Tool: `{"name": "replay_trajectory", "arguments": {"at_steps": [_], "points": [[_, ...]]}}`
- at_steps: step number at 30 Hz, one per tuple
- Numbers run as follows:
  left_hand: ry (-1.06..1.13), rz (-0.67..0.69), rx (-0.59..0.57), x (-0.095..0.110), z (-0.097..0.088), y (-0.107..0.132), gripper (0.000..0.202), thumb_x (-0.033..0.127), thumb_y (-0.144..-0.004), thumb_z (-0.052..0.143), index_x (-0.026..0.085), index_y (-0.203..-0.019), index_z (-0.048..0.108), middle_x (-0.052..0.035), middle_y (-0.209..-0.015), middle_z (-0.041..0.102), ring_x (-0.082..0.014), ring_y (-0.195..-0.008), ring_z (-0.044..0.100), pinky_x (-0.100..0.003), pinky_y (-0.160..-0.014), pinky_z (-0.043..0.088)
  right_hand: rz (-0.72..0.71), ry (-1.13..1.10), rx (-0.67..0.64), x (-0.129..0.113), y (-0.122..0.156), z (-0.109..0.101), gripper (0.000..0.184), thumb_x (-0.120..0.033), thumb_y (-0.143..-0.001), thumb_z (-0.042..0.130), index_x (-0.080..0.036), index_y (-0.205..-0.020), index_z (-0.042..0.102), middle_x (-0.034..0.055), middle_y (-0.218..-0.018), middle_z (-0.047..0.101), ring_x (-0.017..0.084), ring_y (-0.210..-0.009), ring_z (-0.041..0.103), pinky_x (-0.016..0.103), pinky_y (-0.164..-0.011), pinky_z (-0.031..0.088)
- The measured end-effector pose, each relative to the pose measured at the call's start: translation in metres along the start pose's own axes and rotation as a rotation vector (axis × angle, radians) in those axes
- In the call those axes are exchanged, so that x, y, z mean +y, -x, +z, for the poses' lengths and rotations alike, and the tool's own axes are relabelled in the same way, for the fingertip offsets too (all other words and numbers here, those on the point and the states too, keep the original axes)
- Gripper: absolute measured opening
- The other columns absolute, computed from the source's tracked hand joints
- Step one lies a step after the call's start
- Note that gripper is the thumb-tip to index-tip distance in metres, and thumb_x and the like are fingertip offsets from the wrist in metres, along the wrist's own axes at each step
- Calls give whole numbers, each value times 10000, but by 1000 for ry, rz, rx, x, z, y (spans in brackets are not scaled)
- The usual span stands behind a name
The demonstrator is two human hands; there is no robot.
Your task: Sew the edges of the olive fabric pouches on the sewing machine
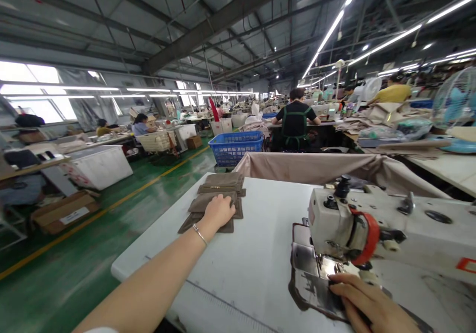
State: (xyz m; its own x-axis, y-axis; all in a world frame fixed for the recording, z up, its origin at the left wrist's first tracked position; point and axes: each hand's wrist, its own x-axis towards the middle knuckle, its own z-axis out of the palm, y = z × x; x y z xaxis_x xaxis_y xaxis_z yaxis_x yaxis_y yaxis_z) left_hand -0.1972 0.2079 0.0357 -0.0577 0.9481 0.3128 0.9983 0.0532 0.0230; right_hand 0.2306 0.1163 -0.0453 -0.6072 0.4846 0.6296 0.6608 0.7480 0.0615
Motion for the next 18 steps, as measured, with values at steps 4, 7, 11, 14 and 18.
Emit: {"name": "replay_trajectory", "arguments": {"at_steps": [4,7,11,14,18], "points": [[24,-1,49,6,-55,-9,207,312,-956,601,133,-1058,621,-69,-1067,635,-205,-947,632,-403,-843,536,68,-69,-42,-2,-1,-2,200,-241,-879,554,-278,-1000,709,38,-1119,707,207,-949,714,281,-783,624],[64,99,71,20,-110,9,170,248,-972,539,126,-887,622,-62,-1009,625,-211,-1008,593,-418,-920,475,94,-121,-39,-4,-4,-12,230,-229,-892,548,-274,-1062,696,42,-1132,700,218,-1010,693,316,-848,605],[181,356,-131,64,-131,76,408,370,-998,454,181,-664,592,-2,-771,618,-157,-804,602,-280,-772,480,74,-269,-21,-28,-23,-42,298,-190,-907,522,-257,-1161,662,63,-1117,696,210,-1016,674,333,-885,573],[277,453,-210,93,-90,127,227,356,-972,522,210,-1066,668,-69,-1164,651,-232,-1107,583,-371,-966,453,68,-364,-127,-62,-34,-53,291,-203,-886,576,-246,-1161,661,67,-1139,689,214,-1020,658,329,-888,559],[275,401,-263,107,-30,154,535,329,-842,714,191,-1335,557,-136,-1432,500,-324,-1307,458,-487,-1107,343,62,-323,-145,-100,-22,-39,345,-360,-816,744,-251,-1136,676,63,-1178,690,272,-1016,653,388,-864,557]]}}
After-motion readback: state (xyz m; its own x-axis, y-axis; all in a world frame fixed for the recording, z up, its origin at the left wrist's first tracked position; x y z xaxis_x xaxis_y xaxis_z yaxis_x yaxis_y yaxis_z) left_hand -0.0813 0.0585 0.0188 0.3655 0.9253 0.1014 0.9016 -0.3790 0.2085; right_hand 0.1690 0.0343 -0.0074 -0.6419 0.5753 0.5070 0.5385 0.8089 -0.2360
